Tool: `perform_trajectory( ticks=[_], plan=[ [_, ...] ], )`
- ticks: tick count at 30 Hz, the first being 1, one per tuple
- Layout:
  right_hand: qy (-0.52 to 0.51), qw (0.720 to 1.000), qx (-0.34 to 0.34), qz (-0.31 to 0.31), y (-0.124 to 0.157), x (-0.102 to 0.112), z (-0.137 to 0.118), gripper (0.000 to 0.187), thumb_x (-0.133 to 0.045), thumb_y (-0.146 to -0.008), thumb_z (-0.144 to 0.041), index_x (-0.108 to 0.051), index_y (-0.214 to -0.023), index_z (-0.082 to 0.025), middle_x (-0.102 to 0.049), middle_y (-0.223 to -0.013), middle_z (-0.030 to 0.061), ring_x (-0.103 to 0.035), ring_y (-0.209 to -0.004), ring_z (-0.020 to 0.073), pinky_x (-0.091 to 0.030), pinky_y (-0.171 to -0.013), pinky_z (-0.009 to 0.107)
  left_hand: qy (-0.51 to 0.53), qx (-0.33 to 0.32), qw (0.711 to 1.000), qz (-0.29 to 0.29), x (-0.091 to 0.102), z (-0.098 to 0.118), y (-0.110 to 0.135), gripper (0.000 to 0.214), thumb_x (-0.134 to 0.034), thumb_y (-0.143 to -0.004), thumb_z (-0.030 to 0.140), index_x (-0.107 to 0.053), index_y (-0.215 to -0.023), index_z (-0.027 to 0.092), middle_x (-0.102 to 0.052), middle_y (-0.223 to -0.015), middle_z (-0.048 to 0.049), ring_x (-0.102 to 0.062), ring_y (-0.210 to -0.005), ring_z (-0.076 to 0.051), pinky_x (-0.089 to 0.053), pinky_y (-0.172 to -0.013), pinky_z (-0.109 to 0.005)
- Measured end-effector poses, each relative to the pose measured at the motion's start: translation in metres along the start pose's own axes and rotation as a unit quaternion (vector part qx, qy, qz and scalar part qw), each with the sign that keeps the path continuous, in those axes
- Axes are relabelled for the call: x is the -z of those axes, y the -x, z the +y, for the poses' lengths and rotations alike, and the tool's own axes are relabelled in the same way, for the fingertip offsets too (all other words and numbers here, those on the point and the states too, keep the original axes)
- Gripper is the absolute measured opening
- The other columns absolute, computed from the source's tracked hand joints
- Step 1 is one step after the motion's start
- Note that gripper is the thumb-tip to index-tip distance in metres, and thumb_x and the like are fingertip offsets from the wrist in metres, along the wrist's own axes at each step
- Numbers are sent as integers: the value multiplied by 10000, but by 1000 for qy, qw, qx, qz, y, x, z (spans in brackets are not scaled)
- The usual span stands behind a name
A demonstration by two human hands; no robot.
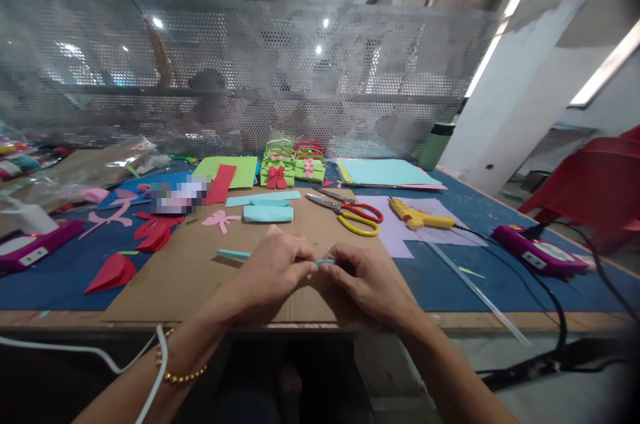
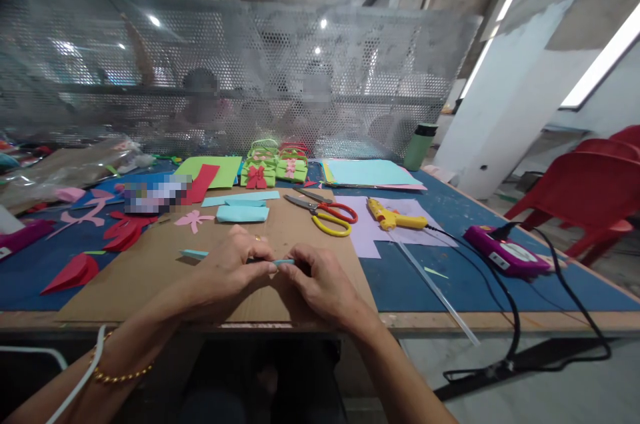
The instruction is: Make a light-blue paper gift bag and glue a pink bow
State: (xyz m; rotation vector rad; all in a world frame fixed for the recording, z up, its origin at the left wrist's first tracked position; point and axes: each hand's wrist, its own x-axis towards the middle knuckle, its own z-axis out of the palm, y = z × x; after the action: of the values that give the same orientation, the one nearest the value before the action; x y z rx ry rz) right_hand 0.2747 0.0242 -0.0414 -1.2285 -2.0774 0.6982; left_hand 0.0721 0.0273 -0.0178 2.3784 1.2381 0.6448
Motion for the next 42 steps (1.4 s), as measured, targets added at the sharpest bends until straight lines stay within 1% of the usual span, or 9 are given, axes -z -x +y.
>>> perform_trajectory(
  ticks=[11, 15, 17, 21, 25, 31, 35, 38, 42],
  plan=[
    [-36, 994, -11, 107, 4, 3, 6, 375, -433, -1000, -416, -525, -698, -214, -534, -654, -18, -505, -640, 149, -378, -585, 252, 1, 7, 1000, -4, 12, -9, -1, 205, -631, -854, 253, -742, -702, 172, -687, -662, 1, -527, -652, -151, -327, -678, -301],
    [0, 998, 50, 29, 1, -2, 0, 299, -454, -1003, -414, -589, -831, -211, -620, -769, -1, -548, -708, 155, -405, -639, 254, -9, -11, 1000, -19, 9, -2, 0, 274, -585, -887, 231, -673, -635, 169, -640, -623, 18, -499, -643, -142, -325, -734, -311],
    [40, 996, 78, -7, 0, -6, -1, 336, -450, -1004, -415, -582, -778, -203, -603, -717, -4, -521, -657, 144, -370, -603, 253, -23, -27, 999, -28, 4, 2, -1, 306, -546, -916, 232, -652, -636, 169, -626, -623, 18, -489, -657, -148, -322, -776, -327],
    [72, 994, 77, -6, 0, -9, 3, 392, -433, -1001, -386, -500, -660, -205, -512, -618, -20, -452, -588, 131, -301, -565, 264, -44, -25, 998, -49, 2, -3, -3, 270, -540, -899, 256, -688, -682, 192, -597, -616, -2, -471, -758, -198, -291, -703, -314],
    [85, 994, 70, 1, 2, -8, 4, 342, -438, -989, -333, -491, -675, -209, -524, -639, -13, -453, -612, 140, -298, -590, 274, -21, -10, 996, -84, 14, -15, -2, 293, -541, -864, 271, -641, -609, 167, -430, -544, 34, -396, -640, -143, -230, -607, -291],
    [78, 995, 63, -23, 0, -5, -2, 418, -430, -1016, -352, -533, -643, -194, -532, -596, -23, -448, -562, 122, -299, -562, 267, -55, 15, 994, -92, 29, -16, -1, 294, -533, -820, 239, -585, -539, 169, -375, -488, 45, -341, -549, -122, -228, -586, -296],
    [34, 995, 74, -60, -3, -7, -1, 340, -526, -996, -424, -689, -838, -170, -663, -752, 2, -562, -687, 133, -360, -620, 244, -102, -28, 990, -91, 21, -7, 0, 289, -522, -852, 213, -611, -580, 170, -495, -532, 14, -419, -641, -152, -276, -672, -311],
    [36, 994, 79, -65, -4, -9, 4, 413, -541, -981, -482, -671, -762, -157, -608, -673, -8, -518, -629, 123, -330, -576, 245, -141, -27, 986, -86, 12, 2, 0, 289, -520, -890, 216, -649, -634, 177, -626, -622, -35, -496, -771, -212, -283, -703, -336],
    [58, 993, 80, -65, -3, -8, 6, 431, -489, -998, -465, -648, -747, -152, -592, -669, 0, -496, -621, 123, -330, -576, 249, -162, -23, 984, -74, 13, 4, -1, 314, -528, -916, 242, -683, -649, 186, -645, -622, -52, -497, -765, -228, -275, -696, -346]
  ],
)
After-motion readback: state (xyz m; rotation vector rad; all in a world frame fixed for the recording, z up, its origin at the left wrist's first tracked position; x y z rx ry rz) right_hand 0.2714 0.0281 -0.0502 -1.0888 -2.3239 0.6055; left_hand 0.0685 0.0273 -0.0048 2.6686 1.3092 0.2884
